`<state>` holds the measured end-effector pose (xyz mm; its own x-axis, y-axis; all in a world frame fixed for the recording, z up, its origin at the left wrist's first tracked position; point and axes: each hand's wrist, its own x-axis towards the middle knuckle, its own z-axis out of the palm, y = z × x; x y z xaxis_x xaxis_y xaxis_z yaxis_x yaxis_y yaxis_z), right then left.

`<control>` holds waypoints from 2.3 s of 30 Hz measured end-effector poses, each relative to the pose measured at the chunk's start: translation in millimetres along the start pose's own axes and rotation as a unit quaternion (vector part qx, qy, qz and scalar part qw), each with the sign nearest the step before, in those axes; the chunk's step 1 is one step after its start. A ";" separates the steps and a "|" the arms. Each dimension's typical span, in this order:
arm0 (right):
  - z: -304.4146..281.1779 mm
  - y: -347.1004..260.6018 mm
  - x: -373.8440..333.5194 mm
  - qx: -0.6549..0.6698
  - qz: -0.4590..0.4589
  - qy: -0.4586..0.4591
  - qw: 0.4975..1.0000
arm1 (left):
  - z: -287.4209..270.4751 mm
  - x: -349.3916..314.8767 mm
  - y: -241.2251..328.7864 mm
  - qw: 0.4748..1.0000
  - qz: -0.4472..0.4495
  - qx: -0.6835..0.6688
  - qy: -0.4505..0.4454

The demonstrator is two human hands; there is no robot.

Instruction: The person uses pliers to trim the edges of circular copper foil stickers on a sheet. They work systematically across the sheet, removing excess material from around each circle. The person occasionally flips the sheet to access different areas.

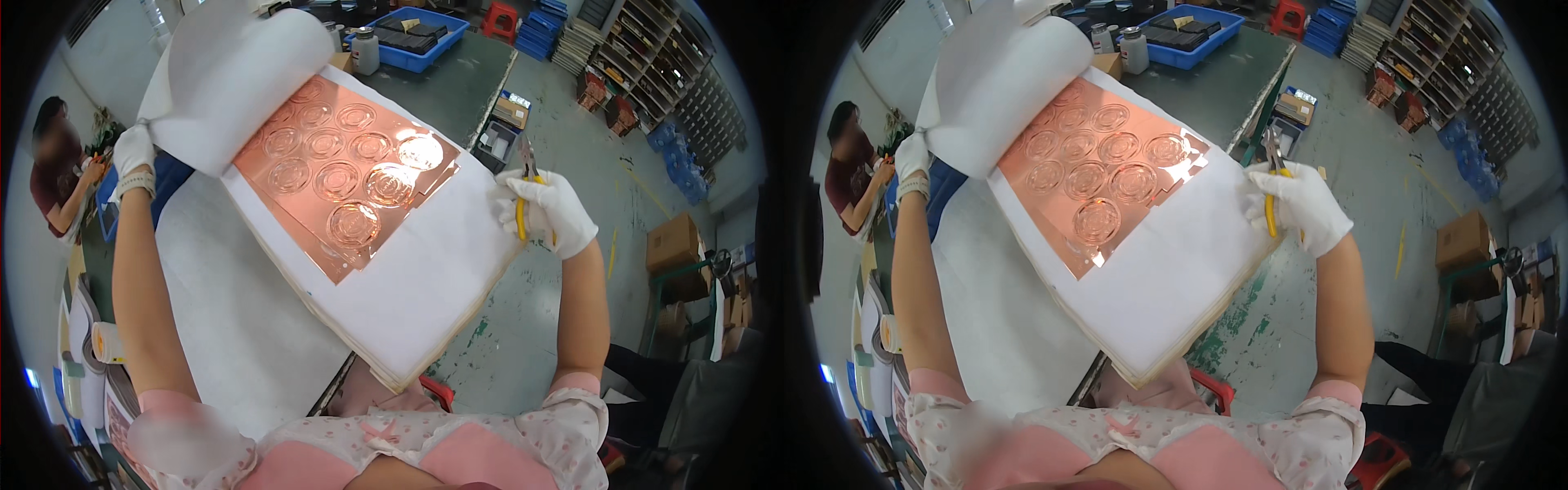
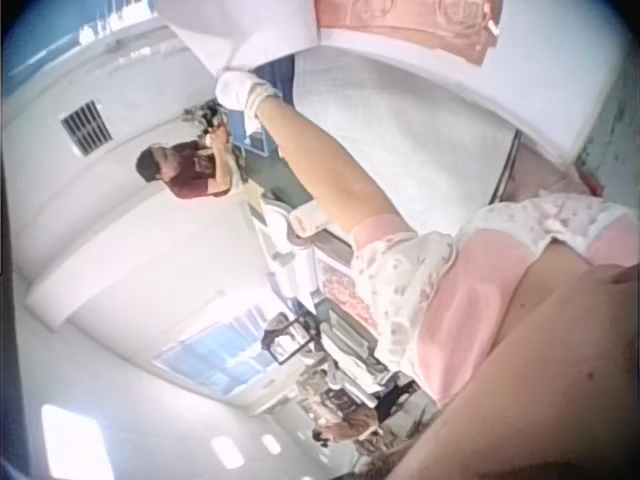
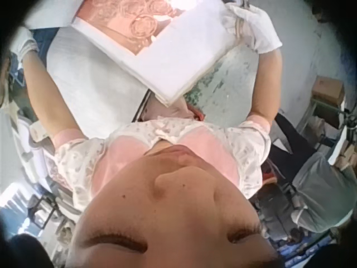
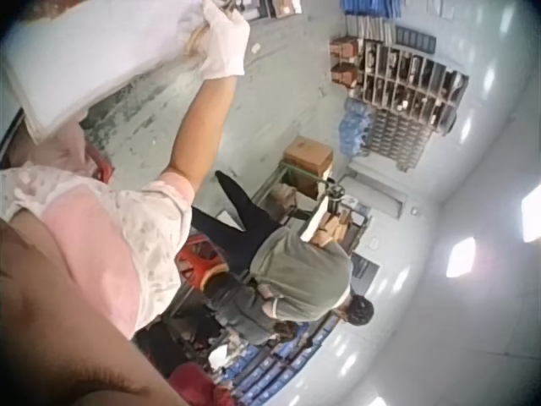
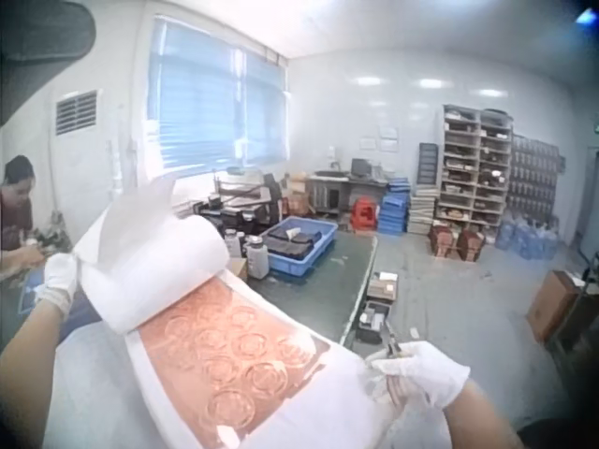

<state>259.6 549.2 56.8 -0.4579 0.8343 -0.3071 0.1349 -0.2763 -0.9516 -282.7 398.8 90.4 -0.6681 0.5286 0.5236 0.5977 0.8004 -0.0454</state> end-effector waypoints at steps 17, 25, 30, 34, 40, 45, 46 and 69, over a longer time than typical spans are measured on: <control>21.2 -21.8 92.1 0.002 0.121 -0.059 0.991 | -83.4 -171.2 45.1 0.857 -0.051 -0.489 -0.153; 48.1 -34.1 78.4 -0.167 0.045 -0.001 0.985 | -91.9 -233.6 86.0 0.398 -0.177 -0.778 -0.453; 54.9 -36.1 81.6 -0.188 0.066 -0.004 0.980 | -96.2 -236.0 88.4 0.323 -0.220 -0.808 -0.440; 56.5 -35.4 86.7 -0.187 0.031 -0.012 0.982 | -104.7 -237.4 91.7 0.314 -0.226 -0.807 -0.446; 66.2 -42.5 86.9 -0.288 0.034 -0.039 0.956 | -93.9 -239.2 94.8 0.301 -0.245 -0.814 -0.433; 80.8 -54.0 77.2 -0.320 -0.037 -0.065 0.944 | -88.7 -236.9 101.6 0.329 -0.301 -0.785 -0.431; 80.3 -55.2 76.4 -0.328 -0.075 -0.070 0.939 | -85.5 -234.8 105.6 0.318 -0.300 -0.791 -0.429; 209.7 129.2 -219.1 -0.139 -0.020 -0.303 0.943 | -204.8 -506.6 -118.8 0.636 -0.503 -0.585 -0.003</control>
<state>193.1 230.7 4.1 -0.8740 0.3920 -0.2870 0.2935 -0.0448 -0.9549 75.5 -22.0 4.7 -0.9727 -0.0818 -0.2171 -0.2160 -0.0220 0.9761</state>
